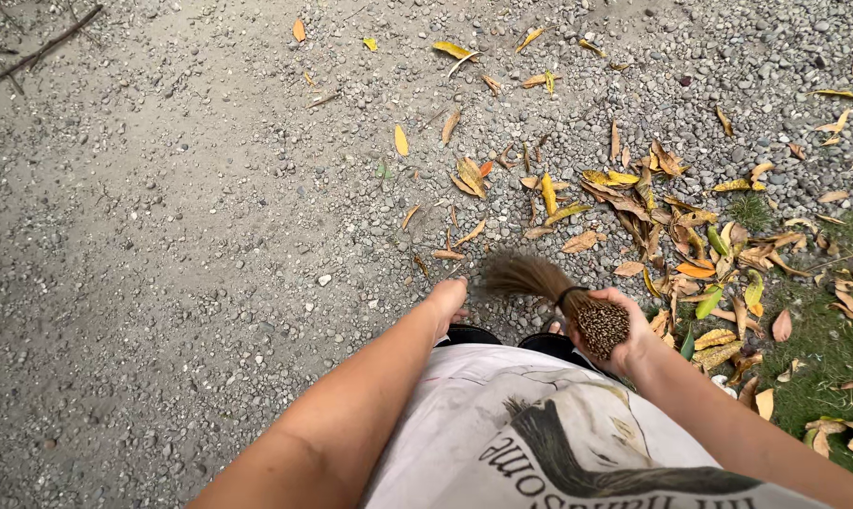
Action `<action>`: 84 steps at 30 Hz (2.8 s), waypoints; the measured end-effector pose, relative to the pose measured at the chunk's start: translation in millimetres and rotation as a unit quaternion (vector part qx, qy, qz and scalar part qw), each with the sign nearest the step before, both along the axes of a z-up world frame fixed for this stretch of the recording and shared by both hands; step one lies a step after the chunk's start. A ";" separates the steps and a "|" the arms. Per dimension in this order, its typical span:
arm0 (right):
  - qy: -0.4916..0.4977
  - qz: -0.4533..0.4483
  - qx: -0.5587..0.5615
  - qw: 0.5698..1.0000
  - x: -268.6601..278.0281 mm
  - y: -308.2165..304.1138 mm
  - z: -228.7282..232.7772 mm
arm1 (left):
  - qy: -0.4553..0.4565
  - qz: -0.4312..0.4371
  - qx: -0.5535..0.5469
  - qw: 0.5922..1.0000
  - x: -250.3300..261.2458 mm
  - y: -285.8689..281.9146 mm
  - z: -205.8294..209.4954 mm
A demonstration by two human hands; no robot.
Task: The person sweeps dried leaves and debris across a gravel and dirt ground using a handheld broom made of sticks.
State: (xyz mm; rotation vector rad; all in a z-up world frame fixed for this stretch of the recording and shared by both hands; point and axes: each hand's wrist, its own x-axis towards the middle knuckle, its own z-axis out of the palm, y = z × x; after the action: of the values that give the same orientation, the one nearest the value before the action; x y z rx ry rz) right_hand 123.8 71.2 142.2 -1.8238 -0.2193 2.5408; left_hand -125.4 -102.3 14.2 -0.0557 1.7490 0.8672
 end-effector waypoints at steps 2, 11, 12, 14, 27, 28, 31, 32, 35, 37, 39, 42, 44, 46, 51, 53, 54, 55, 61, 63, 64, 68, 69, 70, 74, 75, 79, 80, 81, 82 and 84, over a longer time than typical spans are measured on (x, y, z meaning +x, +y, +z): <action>-0.045 -0.015 0.071 0.996 3.4 -9.8 1.6 | 0.012 -0.001 -0.023 1.000 2.0 -9.2 -5.4; 0.031 0.016 0.003 0.999 45.0 14.8 50.5 | -0.005 0.006 -0.037 0.999 52.2 4.6 -10.0; 0.074 0.003 -0.045 0.996 56.4 17.3 48.0 | -0.004 0.002 -0.044 0.999 57.0 12.4 -6.2; 0.132 0.023 -0.152 0.979 72.3 22.9 27.6 | 0.004 0.018 -0.026 0.999 65.3 26.4 1.1; -0.103 0.121 0.153 0.975 223.2 110.1 2.7 | -0.010 0.023 0.003 1.000 186.6 99.1 -20.7; -0.088 0.139 0.133 0.977 228.1 120.7 10.6 | -0.006 0.019 -0.004 1.000 196.1 106.2 -21.4; -0.044 0.180 0.071 0.980 243.8 143.4 26.6 | 0.006 0.012 -0.020 1.000 218.1 122.9 -13.5; -0.036 0.188 0.049 0.980 249.4 143.3 27.2 | 0.007 0.011 -0.020 1.000 221.7 129.0 -11.5; 0.012 0.188 0.045 0.981 239.3 142.7 11.5 | 0.014 0.005 0.000 1.000 226.2 138.5 -8.6; 0.008 0.213 0.062 0.975 230.2 145.1 -2.5 | 0.019 0.012 0.007 1.000 228.6 138.7 -10.1; -0.040 0.273 0.080 0.958 220.6 152.8 -13.2 | 0.027 0.032 0.003 0.999 228.2 137.1 -12.9; 0.018 0.249 0.090 0.964 228.3 164.8 -11.6 | 0.034 0.042 0.015 0.998 231.7 129.7 -17.5; -0.060 0.277 0.164 0.945 226.8 158.4 -3.7 | 0.028 0.060 -0.002 0.998 236.0 128.9 -15.1; -0.076 0.275 0.174 0.942 227.9 156.9 2.8 | 0.020 0.075 -0.017 0.997 242.9 124.2 -13.2; 0.036 0.254 0.105 0.961 235.2 182.6 -12.2 | 0.022 0.076 -0.012 0.997 237.1 139.7 -9.8; 0.058 0.251 0.095 0.962 233.5 189.2 -38.2 | 0.031 0.062 0.008 0.998 232.5 146.6 -10.1; 0.070 0.250 0.090 0.962 230.9 191.4 -51.8 | 0.036 0.056 0.018 0.998 231.3 148.3 -10.6; 0.101 0.237 0.086 0.962 230.9 193.2 -62.2 | 0.031 0.062 0.019 0.997 232.5 148.8 -11.4; -0.044 0.196 0.160 0.966 201.3 176.4 -34.4 | 0.017 0.084 0.019 0.996 221.3 135.2 -15.7; -0.041 0.161 0.162 0.973 183.4 167.9 -9.9 | 0.017 0.077 0.028 0.996 218.2 127.8 -18.2; -0.034 0.171 0.164 0.971 174.0 169.1 1.4 | 0.015 0.083 0.024 0.996 215.4 124.3 -19.5; 0.035 0.174 0.091 0.980 147.4 161.6 19.3 | 0.010 0.089 0.011 0.996 203.2 125.5 -20.1; 0.064 0.170 0.050 0.982 138.3 154.1 17.1 | 0.011 0.092 0.007 0.996 198.8 124.1 -18.9; 0.077 0.203 0.063 0.974 129.6 141.2 12.4 | 0.007 0.091 0.010 0.996 196.3 120.6 -17.4; 0.115 0.253 -0.054 0.959 90.7 124.7 2.2 | 0.013 0.083 0.031 0.996 167.9 118.5 -8.1; 0.116 0.245 -0.130 0.954 82.5 126.3 0.5 | 0.015 0.082 0.033 0.996 158.9 113.6 -6.2; -0.023 0.103 -0.037 0.994 76.8 150.5 6.0 | 0.016 0.117 0.020 0.993 117.3 88.6 3.7; -0.053 0.033 -0.004 0.998 73.0 154.2 7.7 | 0.015 0.124 0.028 0.992 106.1 80.3 5.0; -0.074 0.023 0.049 0.996 59.5 152.0 5.9 | 0.015 0.130 0.036 0.991 94.9 72.4 6.9; -0.093 0.013 0.101 0.991 45.8 148.8 4.2 | 0.015 0.140 0.032 0.989 85.8 62.8 8.7; -0.069 0.039 0.140 0.987 15.1 133.8 -3.6 | 0.019 0.153 0.021 0.988 66.5 37.9 11.5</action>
State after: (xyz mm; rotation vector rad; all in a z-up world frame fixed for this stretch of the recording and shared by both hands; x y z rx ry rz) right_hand 138.9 205.0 138.6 -1.9113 -0.6268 2.2866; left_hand -58.9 -64.4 25.7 -0.2874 1.7844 1.1332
